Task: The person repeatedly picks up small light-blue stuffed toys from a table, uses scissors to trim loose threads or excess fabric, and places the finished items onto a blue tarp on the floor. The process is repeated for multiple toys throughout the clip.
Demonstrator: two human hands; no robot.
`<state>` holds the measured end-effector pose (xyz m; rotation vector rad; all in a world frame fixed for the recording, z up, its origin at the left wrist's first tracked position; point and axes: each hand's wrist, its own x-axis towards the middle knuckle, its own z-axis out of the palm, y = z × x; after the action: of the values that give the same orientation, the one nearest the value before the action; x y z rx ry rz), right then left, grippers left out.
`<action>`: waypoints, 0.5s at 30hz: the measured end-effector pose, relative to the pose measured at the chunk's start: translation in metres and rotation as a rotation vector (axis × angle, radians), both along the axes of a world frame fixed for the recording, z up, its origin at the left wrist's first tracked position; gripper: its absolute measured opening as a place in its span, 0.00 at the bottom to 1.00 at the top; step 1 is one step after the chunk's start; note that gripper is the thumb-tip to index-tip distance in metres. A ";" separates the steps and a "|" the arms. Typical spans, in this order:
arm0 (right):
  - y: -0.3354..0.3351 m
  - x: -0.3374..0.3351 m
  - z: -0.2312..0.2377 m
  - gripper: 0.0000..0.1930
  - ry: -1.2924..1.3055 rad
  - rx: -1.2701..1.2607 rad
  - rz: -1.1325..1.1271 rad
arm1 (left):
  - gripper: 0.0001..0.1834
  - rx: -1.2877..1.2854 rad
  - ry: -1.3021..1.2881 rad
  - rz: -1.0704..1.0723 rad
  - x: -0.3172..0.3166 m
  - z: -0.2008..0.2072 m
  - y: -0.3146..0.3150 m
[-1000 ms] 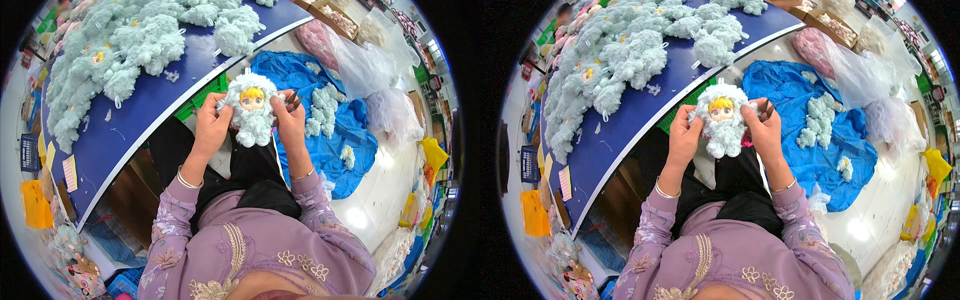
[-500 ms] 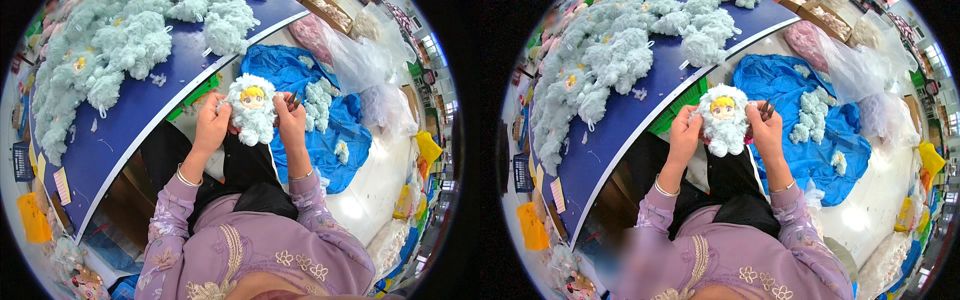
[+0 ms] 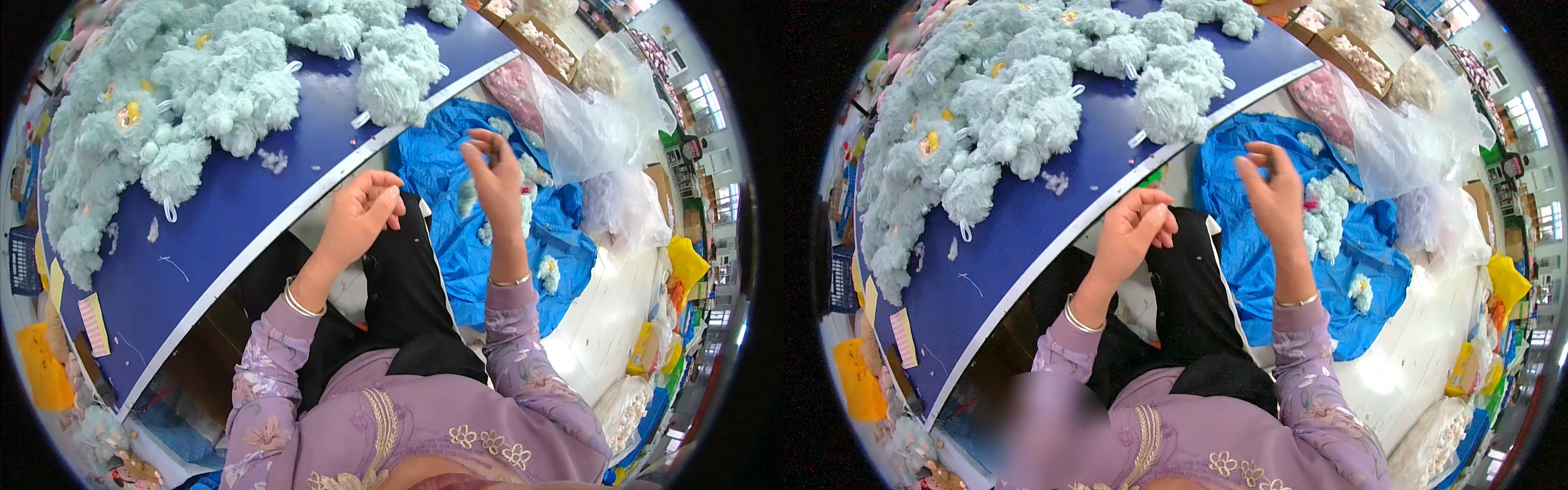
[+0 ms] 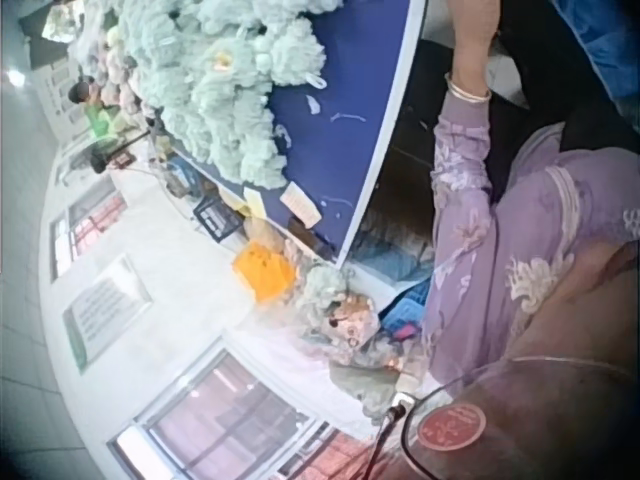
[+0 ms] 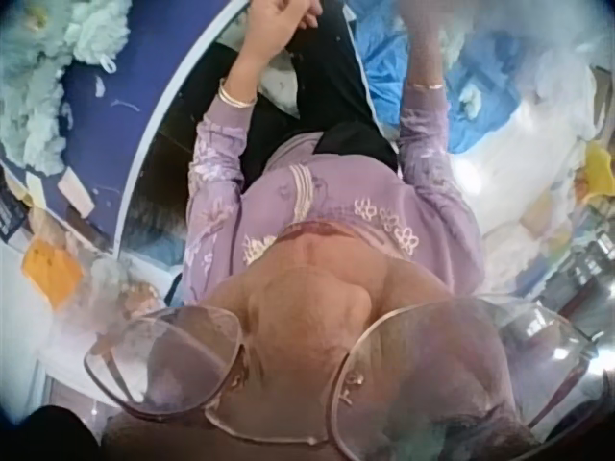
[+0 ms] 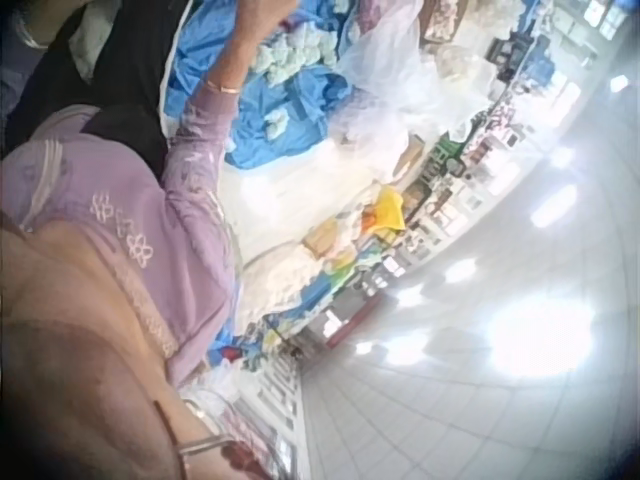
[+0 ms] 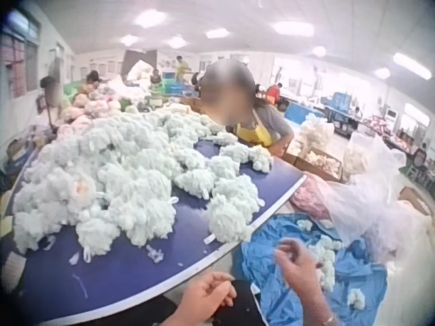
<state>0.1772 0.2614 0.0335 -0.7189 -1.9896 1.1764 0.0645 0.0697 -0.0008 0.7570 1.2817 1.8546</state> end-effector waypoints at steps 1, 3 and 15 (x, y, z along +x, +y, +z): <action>0.000 -0.019 -0.001 0.17 0.000 0.032 0.060 | 0.11 -0.019 0.002 -0.013 0.000 -0.002 -0.001; -0.004 -0.056 0.003 0.21 -0.117 0.136 0.051 | 0.11 -0.021 -0.020 -0.002 0.000 -0.006 -0.004; -0.038 -0.070 0.008 0.12 0.003 -0.035 0.117 | 0.21 0.037 0.106 0.259 -0.006 0.017 -0.021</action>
<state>0.1068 0.2236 0.0419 -0.6246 -2.0358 1.2822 0.0582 0.0487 0.0163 0.7460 1.4744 2.0708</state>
